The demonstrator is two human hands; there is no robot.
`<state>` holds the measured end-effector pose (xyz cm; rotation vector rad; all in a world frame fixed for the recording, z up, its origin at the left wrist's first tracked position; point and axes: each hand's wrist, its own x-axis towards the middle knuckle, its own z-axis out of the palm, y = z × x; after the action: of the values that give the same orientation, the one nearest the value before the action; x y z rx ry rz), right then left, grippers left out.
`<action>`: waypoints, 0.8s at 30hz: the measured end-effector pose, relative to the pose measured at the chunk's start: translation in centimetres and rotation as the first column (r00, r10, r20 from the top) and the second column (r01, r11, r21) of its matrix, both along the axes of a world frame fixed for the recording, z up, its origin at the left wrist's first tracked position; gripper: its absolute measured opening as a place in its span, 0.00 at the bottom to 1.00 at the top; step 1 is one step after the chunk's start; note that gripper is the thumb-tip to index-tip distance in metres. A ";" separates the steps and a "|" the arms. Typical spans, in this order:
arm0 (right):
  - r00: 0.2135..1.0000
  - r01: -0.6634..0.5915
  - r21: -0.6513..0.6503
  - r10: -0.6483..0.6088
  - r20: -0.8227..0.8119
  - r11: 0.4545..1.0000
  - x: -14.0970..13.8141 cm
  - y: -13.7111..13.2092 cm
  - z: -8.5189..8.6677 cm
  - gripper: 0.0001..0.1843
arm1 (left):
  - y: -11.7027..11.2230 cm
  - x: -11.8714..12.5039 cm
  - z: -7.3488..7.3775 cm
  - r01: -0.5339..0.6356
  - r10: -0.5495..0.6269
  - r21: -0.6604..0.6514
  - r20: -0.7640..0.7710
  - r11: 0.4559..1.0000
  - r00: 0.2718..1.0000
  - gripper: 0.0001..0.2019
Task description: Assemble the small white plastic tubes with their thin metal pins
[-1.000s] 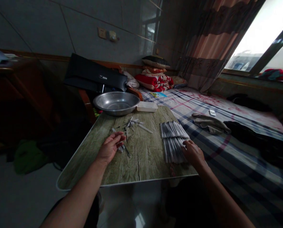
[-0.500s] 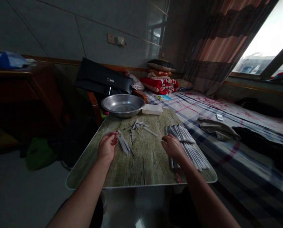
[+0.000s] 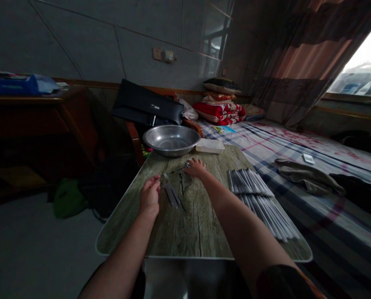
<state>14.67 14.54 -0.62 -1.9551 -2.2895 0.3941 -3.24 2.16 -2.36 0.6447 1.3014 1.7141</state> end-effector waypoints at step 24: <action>0.970 -0.110 0.117 0.132 -0.204 0.987 2.9 -11.1 0.1 0.27 | -0.8 1.7 1.1 0.324 -0.311 -0.079 0.147 0.943 0.939 0.15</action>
<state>17.53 3.47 -0.54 -1.6440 -2.2502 0.4593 -1.54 1.39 -1.28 0.6319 1.1156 1.3927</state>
